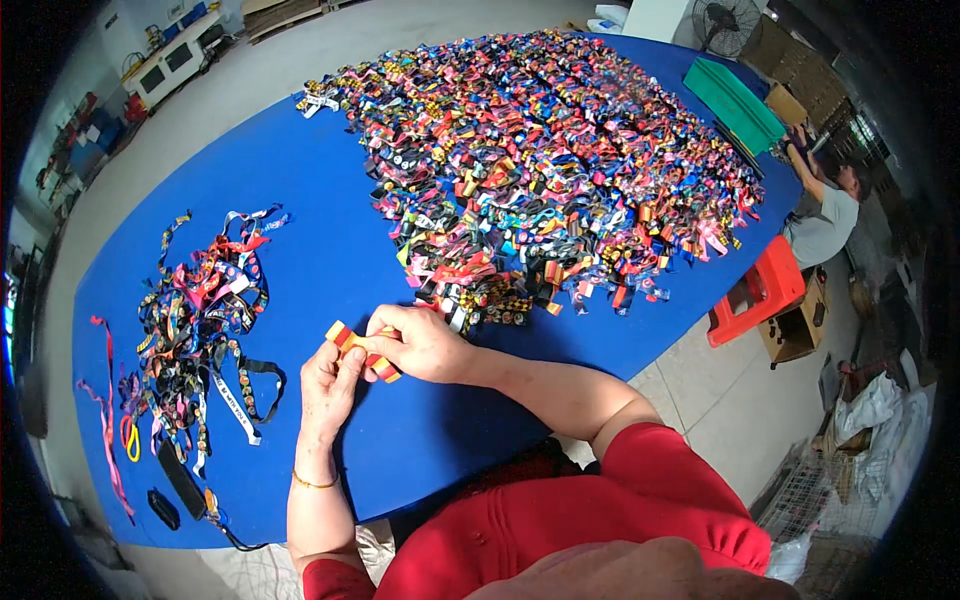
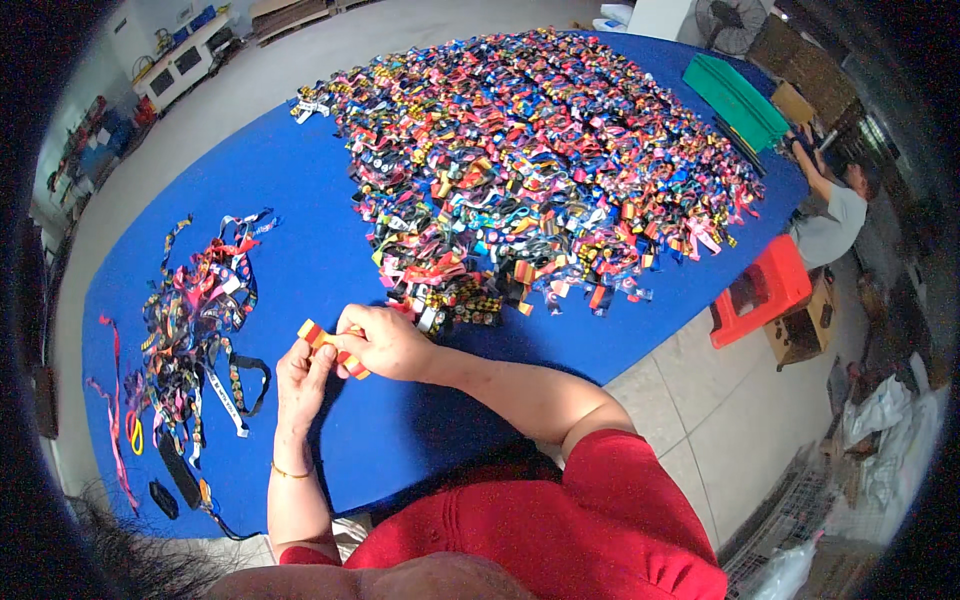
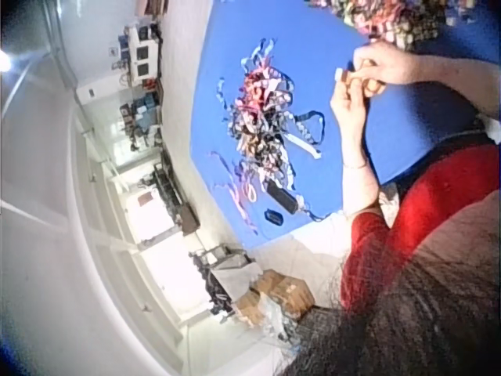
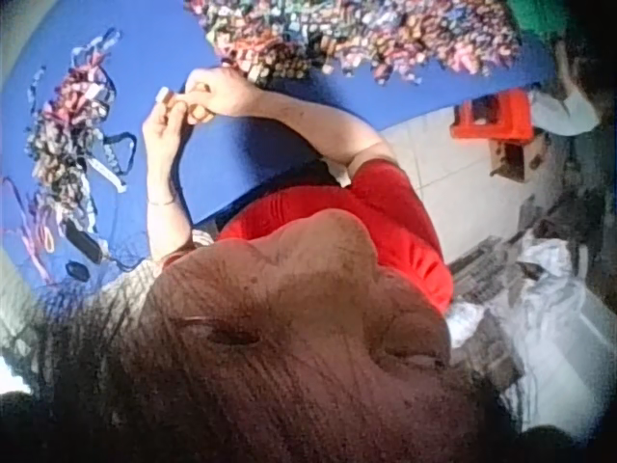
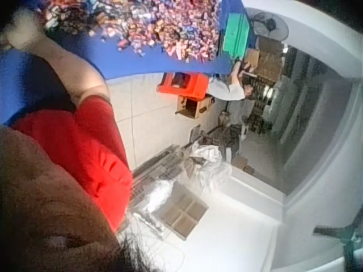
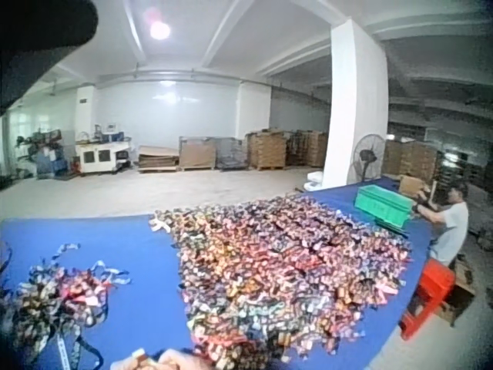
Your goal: The person folds and weaves a ribbon strip by hand to form a bow, then places the finished piece onto a pile on the table.
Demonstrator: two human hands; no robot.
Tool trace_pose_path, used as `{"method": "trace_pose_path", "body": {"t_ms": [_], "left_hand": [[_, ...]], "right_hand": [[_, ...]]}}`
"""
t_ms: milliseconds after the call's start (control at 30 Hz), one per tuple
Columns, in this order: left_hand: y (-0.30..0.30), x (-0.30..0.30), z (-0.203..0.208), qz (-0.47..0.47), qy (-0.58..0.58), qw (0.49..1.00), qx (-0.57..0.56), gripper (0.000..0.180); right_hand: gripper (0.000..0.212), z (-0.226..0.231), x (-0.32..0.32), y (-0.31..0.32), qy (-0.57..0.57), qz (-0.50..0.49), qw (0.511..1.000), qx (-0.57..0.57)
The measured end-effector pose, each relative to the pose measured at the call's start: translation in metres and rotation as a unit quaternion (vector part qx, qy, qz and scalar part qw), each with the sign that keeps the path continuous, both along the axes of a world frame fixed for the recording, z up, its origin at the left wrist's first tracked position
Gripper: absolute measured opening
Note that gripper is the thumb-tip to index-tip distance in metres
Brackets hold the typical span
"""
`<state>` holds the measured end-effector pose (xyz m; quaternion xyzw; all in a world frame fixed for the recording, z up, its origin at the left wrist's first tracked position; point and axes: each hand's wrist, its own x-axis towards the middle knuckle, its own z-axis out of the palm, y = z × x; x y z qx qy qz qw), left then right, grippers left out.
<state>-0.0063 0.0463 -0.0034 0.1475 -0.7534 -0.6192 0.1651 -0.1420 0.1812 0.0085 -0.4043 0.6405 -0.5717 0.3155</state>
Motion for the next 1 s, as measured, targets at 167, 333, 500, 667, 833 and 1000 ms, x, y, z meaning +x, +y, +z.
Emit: {"method": "trace_pose_path", "body": {"t_ms": [167,333,500,667,833,1000], "left_hand": [[-0.007,0.001,-0.007,-0.003,-0.019,1.000,-0.014,0.015],[-0.007,0.001,-0.012,0.005,0.000,1.000,0.020,0.017],[-0.002,-0.001,-0.008,0.005,0.007,0.999,0.050,0.017],[-0.004,0.001,-0.004,-0.005,-0.034,0.999,0.032,0.023],[-0.004,0.000,-0.008,0.010,0.018,0.997,0.073,0.030],[-0.005,0.001,-0.007,-0.015,0.016,0.997,0.078,0.031]], "right_hand": [[0.015,0.001,-0.001,-0.001,-0.045,0.035,0.998,0.010],[0.012,-0.002,0.002,-0.003,0.044,0.018,0.998,-0.050],[0.011,-0.005,0.001,-0.004,0.086,0.015,0.992,-0.092],[0.012,-0.014,-0.001,-0.006,0.139,-0.040,0.986,-0.077],[0.013,-0.011,-0.005,-0.007,0.078,-0.060,0.995,-0.017],[0.014,-0.010,-0.005,-0.006,0.060,-0.081,0.995,0.004]]}}
